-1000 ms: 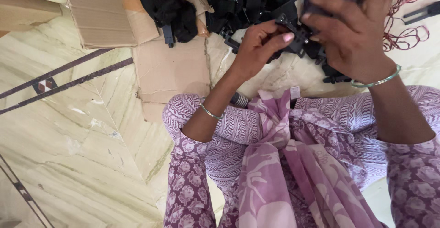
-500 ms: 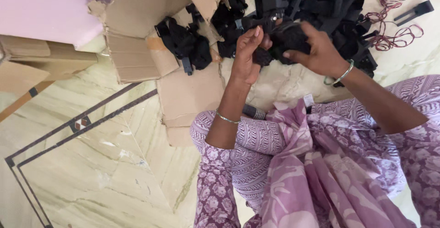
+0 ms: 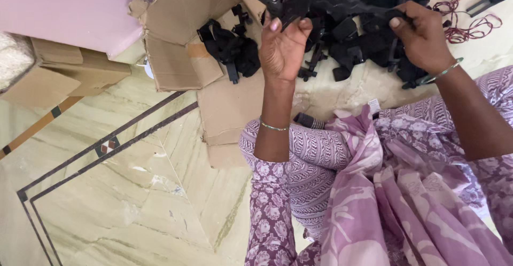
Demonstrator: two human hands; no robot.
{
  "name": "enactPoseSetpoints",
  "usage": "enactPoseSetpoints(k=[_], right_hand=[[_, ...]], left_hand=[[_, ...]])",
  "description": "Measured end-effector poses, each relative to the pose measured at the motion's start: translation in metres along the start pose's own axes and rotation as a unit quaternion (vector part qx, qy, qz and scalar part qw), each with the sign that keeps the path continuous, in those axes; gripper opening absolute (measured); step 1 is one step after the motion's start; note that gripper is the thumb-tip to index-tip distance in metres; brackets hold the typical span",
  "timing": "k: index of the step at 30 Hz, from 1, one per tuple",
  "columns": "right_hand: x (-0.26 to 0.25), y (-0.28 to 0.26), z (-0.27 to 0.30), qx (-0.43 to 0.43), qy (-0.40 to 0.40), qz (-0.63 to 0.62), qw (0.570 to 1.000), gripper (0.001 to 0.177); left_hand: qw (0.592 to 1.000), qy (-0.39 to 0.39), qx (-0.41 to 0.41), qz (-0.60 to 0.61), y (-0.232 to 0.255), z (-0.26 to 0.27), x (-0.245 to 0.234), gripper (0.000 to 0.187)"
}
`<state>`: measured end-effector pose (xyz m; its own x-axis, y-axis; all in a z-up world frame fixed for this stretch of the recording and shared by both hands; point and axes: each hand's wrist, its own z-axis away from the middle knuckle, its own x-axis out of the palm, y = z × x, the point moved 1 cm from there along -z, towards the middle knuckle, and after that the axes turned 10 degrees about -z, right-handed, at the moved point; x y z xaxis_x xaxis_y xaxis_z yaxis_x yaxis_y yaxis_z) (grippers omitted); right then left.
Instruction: The person sits on the floor and assembles small black plastic camera mounts by hand. They pick up individual parts, align them, and snap them together, then place the assembled units aside. The process is repeated with multiple similar components.
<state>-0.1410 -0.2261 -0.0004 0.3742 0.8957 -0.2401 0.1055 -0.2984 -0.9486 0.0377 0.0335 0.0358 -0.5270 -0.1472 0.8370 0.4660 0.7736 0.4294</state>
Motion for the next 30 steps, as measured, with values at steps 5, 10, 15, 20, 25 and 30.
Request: enactPoseSetpoints(k=[5, 10, 15, 20, 25, 30], right_hand=[[-0.006, 0.028, -0.003, 0.052, -0.008, -0.212, 0.976, 0.007], [-0.012, 0.020, -0.001, 0.110, -0.170, -0.308, 0.930, 0.040], [0.004, 0.006, 0.014, 0.147, -0.204, -0.379, 0.891, 0.073], [0.015, 0.022, 0.026, 0.175, -0.111, -0.475, 0.855, 0.062], [0.029, 0.057, 0.044, 0.204, 0.012, -0.534, 0.820, 0.045], [0.041, 0.067, 0.053, 0.235, 0.008, -0.528, 0.816, 0.035]], left_hand=[[0.998, 0.055, 0.025, 0.031, -0.006, 0.002, -0.008, 0.035], [0.994, 0.069, 0.072, -0.045, 0.017, -0.004, -0.031, 0.036], [0.993, 0.073, 0.090, -0.003, 0.020, -0.001, -0.043, 0.014], [0.989, 0.112, 0.098, 0.022, 0.029, -0.002, -0.041, 0.023], [0.991, 0.040, 0.126, -0.024, 0.020, -0.007, -0.025, 0.026], [0.986, -0.013, 0.079, -0.144, 0.020, -0.011, -0.012, 0.028]])
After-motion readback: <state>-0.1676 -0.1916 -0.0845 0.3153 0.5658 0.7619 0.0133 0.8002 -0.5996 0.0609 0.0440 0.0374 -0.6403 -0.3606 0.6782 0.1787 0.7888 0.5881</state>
